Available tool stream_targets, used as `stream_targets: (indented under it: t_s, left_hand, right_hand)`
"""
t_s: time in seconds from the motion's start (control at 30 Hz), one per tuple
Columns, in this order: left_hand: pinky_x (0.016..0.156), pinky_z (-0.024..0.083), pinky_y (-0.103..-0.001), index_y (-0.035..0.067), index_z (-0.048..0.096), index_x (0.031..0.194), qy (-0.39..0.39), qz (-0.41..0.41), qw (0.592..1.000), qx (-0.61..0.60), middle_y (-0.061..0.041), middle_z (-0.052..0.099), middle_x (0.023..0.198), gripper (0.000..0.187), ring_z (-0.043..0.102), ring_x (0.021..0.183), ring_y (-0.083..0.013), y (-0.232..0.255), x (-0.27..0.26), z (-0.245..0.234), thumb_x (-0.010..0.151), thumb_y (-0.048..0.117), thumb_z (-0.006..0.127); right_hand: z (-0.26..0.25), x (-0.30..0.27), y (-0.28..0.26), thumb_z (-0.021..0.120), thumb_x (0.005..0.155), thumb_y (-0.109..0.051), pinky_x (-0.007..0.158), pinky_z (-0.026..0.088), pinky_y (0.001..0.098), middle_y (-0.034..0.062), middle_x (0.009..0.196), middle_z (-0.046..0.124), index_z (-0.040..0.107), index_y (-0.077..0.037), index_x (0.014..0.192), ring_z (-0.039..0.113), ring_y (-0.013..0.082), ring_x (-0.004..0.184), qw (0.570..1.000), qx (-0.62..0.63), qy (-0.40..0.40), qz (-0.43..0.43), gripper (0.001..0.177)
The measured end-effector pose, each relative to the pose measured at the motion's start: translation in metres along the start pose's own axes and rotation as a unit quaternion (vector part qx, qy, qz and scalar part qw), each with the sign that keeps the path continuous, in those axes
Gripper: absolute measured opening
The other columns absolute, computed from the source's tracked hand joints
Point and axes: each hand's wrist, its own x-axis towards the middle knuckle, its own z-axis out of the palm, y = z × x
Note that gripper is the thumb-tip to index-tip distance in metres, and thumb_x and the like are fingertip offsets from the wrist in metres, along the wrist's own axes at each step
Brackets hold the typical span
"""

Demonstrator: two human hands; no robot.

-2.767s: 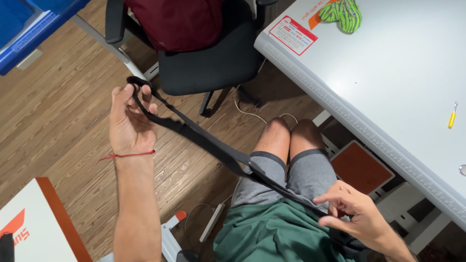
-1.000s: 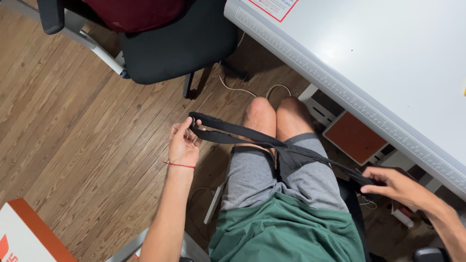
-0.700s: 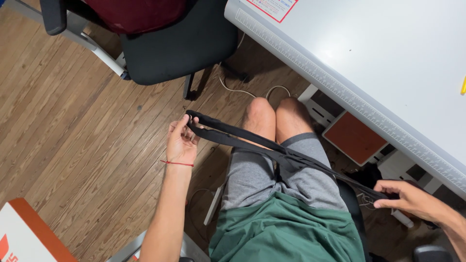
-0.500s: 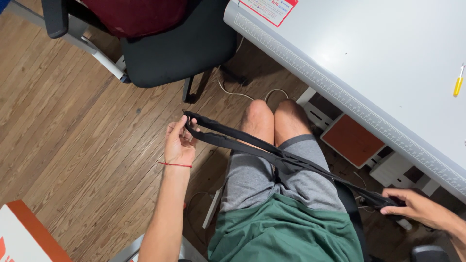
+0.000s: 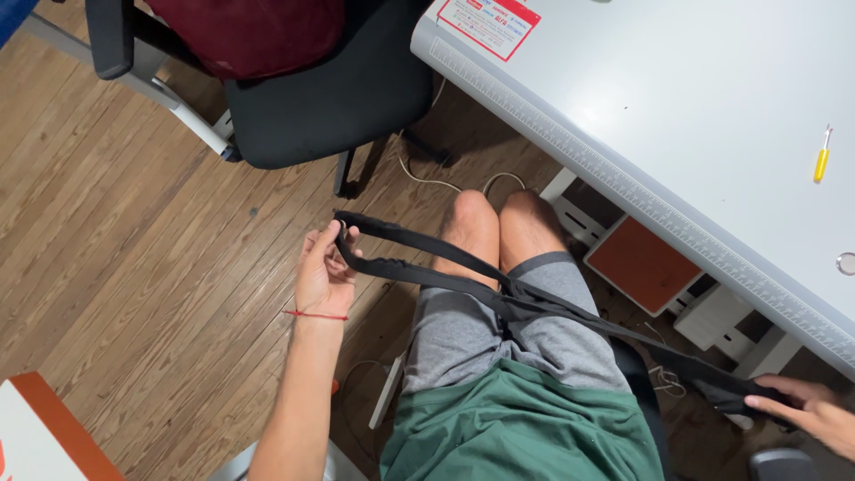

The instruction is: The person uses gold-handled scissors to cut a piece of black fabric on a white table. After cutting, they pick up the fabric, which is attached to a long black strap, and manipulate it on their lap.

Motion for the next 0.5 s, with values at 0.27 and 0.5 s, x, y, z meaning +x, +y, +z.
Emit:
stream_targets:
  t_s: [0.27,0.5]
  left_hand:
    - [0.051,0.058,-0.029,0.017,0.058,0.081,-0.055,-0.017,0.998,0.008,-0.01,0.076,0.097,0.029,0.078,0.085,-0.0236,-0.005,-0.054,0.021,0.092,0.001,0.079]
    - [0.049,0.061,-0.029,0.022,0.05,0.084,-0.124,-0.046,0.99,0.041,-0.002,0.067,0.091,0.035,0.079,0.087,-0.0238,-0.02,-0.082,0.034,0.094,0.007,0.08]
  right_hand:
    - [0.001,-0.074,-0.07,0.079,0.084,-0.047,0.09,0.063,0.0206,-0.0182,0.097,0.086,0.074,-0.032,0.105,0.083,0.0023,0.092,0.883,-0.342,0.215,-0.24,0.026]
    - [-0.02,-0.161,-0.234,0.071,0.09,-0.011,0.104,0.063,0.0271,0.0034,0.116,0.084,0.084,-0.016,0.113,0.082,0.0155,0.106,0.846,-0.065,0.125,-0.515,0.027]
